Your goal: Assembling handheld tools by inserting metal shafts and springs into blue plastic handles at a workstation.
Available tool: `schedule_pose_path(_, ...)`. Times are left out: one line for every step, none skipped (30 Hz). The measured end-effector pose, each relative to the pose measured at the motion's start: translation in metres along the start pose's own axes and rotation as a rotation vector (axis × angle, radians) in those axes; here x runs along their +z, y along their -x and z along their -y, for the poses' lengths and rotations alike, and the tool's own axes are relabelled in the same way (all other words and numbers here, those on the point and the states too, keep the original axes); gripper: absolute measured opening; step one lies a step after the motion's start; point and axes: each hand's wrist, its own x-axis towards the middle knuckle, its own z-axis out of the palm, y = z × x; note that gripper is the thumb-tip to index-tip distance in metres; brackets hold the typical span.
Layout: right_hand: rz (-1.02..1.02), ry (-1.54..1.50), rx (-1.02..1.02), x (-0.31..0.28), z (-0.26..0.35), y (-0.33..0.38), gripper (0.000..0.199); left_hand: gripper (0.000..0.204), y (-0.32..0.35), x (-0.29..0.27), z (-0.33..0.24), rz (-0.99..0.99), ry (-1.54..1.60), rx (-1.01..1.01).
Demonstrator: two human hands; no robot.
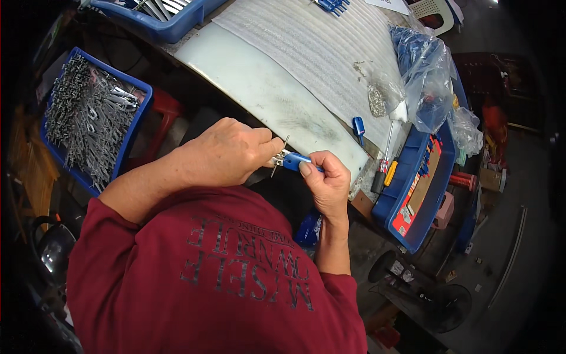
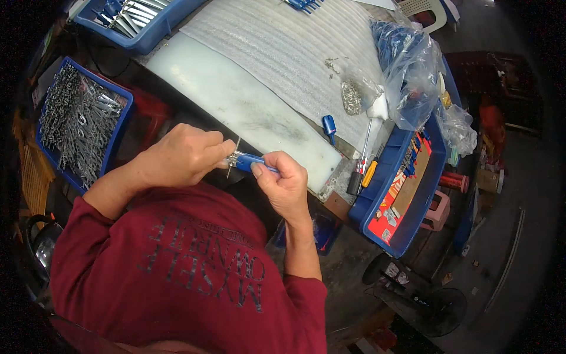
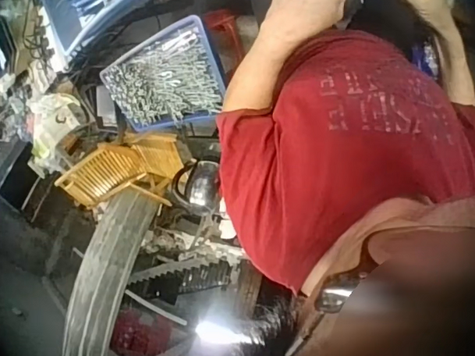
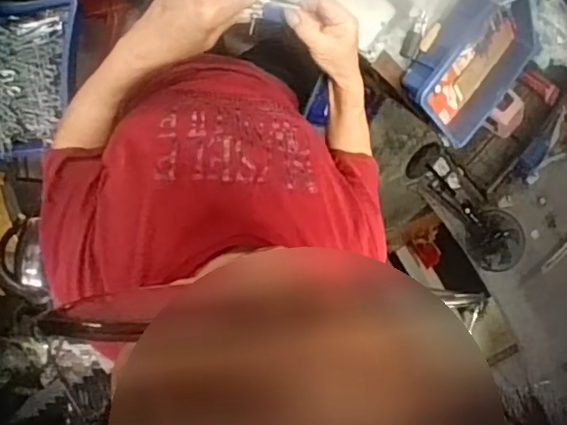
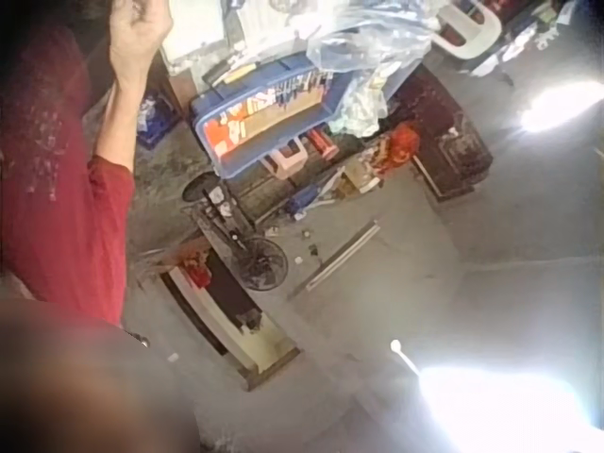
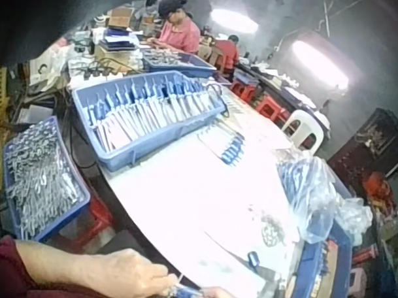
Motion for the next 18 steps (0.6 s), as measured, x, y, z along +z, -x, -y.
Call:
schedule_pose_path(0.001,0.001,0.000,0.001,-0.001,0.000,0.015,0.025,0.001,0.001,-0.002,-0.001,0.000,-0.001)
schedule_pose_path(-0.011,0.021,0.010,0.002,-0.002,0.000,0.014,0.025,0.002,0.003,-0.004,-0.023,-0.032,-0.014)
schedule_pose_path(-0.022,0.041,0.020,0.002,-0.003,-0.001,0.013,0.025,0.002,0.004,-0.005,-0.045,-0.064,-0.027)
schedule_pose_path(-0.021,0.041,0.021,0.003,-0.002,-0.001,0.013,0.025,0.002,0.004,-0.004,-0.045,-0.063,-0.029)
schedule_pose_path(-0.016,-0.019,0.065,0.004,0.001,-0.001,0.014,0.024,0.002,0.004,-0.003,-0.040,-0.064,-0.023)
schedule_pose_path(-0.011,-0.080,0.109,0.005,0.003,-0.001,0.014,0.024,0.001,0.003,-0.002,-0.034,-0.064,-0.018)
schedule_pose_path(-0.010,-0.080,0.110,0.004,0.002,-0.002,0.014,0.024,0.001,0.003,-0.001,-0.034,-0.063,-0.019)
schedule_pose_path(0.026,-0.103,0.147,0.003,0.001,-0.002,0.015,0.024,0.000,0.003,0.000,-0.024,-0.052,-0.013)
schedule_pose_path(0.063,-0.127,0.183,0.002,0.001,-0.002,0.016,0.024,0.000,0.003,0.001,-0.013,-0.041,-0.008)
schedule_pose_path(0.063,-0.128,0.184,0.002,0.001,-0.002,0.016,0.024,-0.001,0.002,0.002,-0.012,-0.040,-0.008)
schedule_pose_path(0.088,-0.096,0.161,0.000,0.001,-0.002,0.017,0.024,-0.001,0.001,0.004,0.014,-0.011,-0.001)
schedule_pose_path(0.114,-0.065,0.138,-0.001,0.001,-0.003,0.019,0.023,-0.001,0.001,0.005,0.040,0.019,0.006)
schedule_pose_path(0.115,-0.066,0.140,-0.002,0.000,-0.002,0.019,0.023,-0.001,0.000,0.006,0.042,0.020,0.004)
schedule_pose_path(0.137,-0.043,0.126,-0.003,-0.001,-0.002,0.019,0.023,0.000,0.000,0.007,0.050,0.036,0.020)
schedule_pose_path(0.160,-0.020,0.111,-0.004,-0.002,-0.002,0.019,0.023,0.000,-0.001,0.008,0.057,0.053,0.036)
schedule_pose_path(0.159,-0.020,0.113,-0.004,-0.001,-0.002,0.019,0.023,0.000,-0.001,0.007,0.058,0.054,0.036)
schedule_pose_path(0.149,0.004,0.075,-0.004,0.001,-0.001,0.019,0.023,0.000,-0.002,0.006,0.059,0.049,0.036)
schedule_pose_path(0.138,0.029,0.036,-0.004,0.002,-0.001,0.019,0.023,0.000,-0.002,0.005,0.060,0.044,0.036)
